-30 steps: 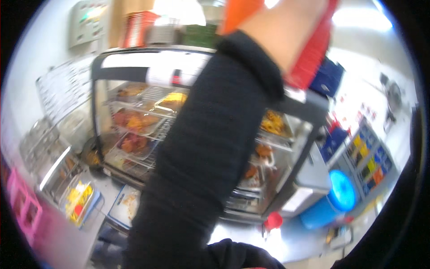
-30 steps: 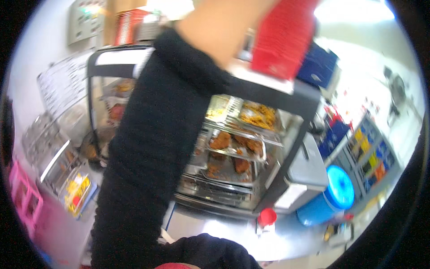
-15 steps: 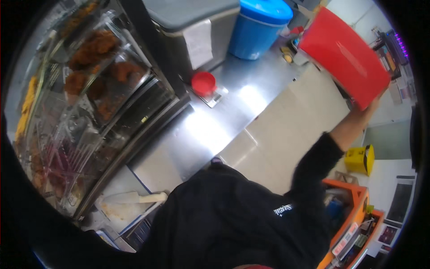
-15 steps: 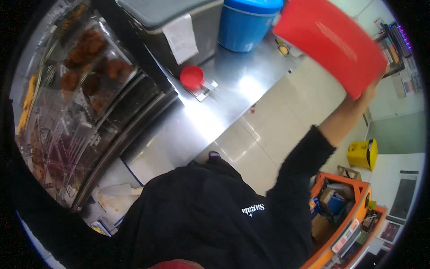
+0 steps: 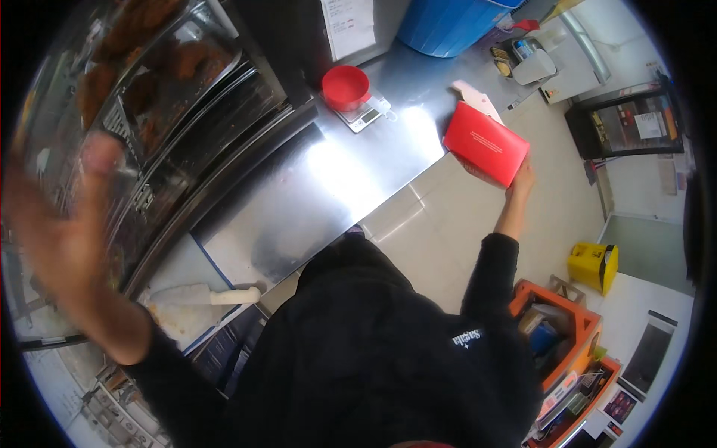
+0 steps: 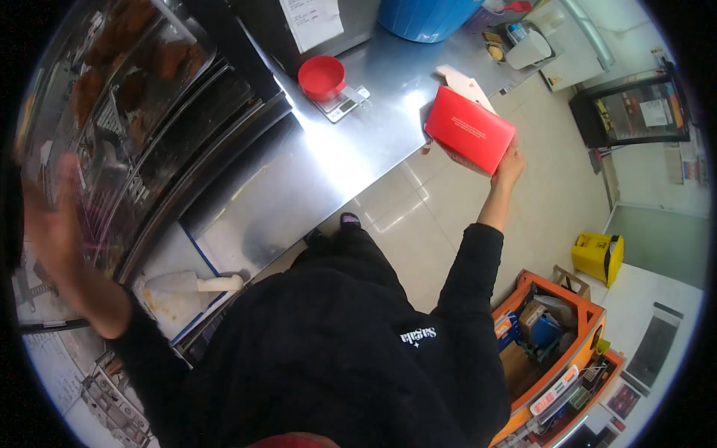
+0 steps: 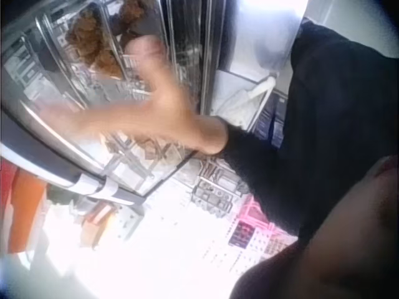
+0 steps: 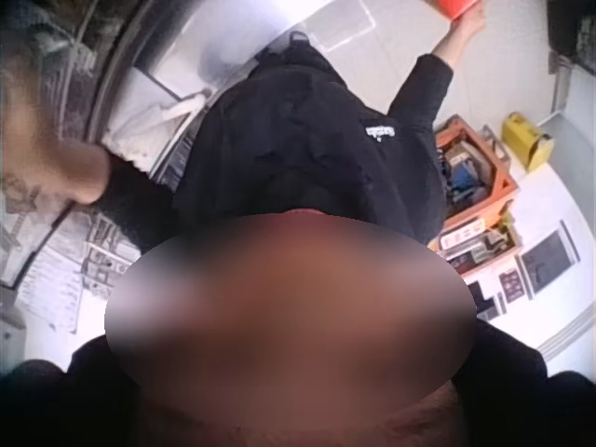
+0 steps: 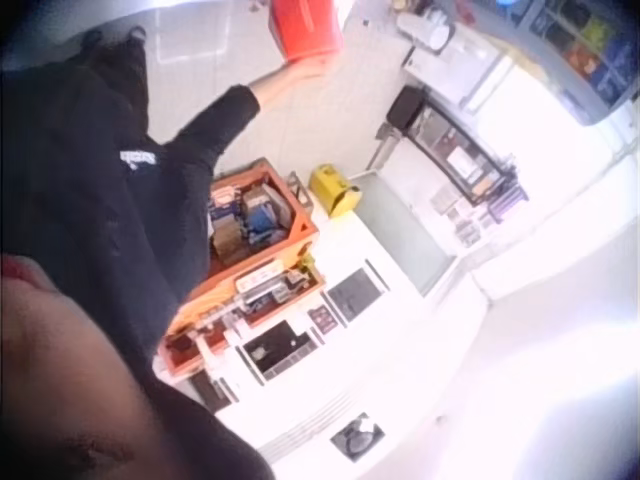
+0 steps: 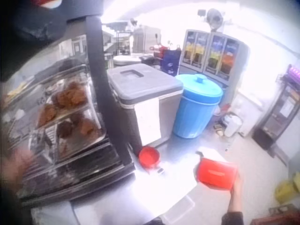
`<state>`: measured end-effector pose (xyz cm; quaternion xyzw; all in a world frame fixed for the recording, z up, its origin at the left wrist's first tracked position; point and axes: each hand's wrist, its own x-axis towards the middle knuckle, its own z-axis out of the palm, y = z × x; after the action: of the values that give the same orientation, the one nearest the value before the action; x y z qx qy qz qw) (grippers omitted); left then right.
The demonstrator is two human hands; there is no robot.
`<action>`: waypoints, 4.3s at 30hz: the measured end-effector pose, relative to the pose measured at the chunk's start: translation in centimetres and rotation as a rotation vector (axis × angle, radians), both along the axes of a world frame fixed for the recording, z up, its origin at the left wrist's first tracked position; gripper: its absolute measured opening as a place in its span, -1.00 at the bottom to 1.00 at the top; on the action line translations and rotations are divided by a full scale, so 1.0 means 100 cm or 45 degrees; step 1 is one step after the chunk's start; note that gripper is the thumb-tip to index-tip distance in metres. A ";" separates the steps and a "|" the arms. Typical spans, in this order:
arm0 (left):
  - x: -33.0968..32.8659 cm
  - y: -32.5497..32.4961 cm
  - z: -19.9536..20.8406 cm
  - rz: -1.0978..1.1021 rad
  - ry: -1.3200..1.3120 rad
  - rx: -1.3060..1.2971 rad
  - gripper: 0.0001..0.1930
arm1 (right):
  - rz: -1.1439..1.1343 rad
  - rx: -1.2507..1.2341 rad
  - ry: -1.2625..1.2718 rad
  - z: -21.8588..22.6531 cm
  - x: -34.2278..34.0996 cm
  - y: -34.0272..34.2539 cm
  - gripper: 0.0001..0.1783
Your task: The person packages a food order by putting a plastic cup of green liquid and a container of food into a plastic bag, then prepares a take-out box with fried chicken and mango salad, placing condiments inside before closing the box.
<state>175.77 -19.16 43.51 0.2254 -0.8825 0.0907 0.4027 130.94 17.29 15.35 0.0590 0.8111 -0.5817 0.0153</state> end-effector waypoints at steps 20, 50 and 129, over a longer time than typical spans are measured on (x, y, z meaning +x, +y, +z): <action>-0.006 0.105 -0.295 -0.008 0.686 2.175 -0.46 | 2.067 0.336 0.000 0.076 0.273 -0.120 -0.76; -0.128 0.124 -0.295 0.250 -0.587 0.839 -0.58 | 3.764 -1.044 -0.362 0.164 0.102 -0.127 -0.66; -0.543 -0.013 0.038 -0.162 -0.414 1.298 -0.48 | 1.070 -0.440 1.437 0.221 -0.321 -0.168 -0.52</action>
<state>121.50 -20.47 47.29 0.3215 -0.8775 -0.3401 0.1049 98.80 0.49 37.43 -0.5703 0.5460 -0.5884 -0.1744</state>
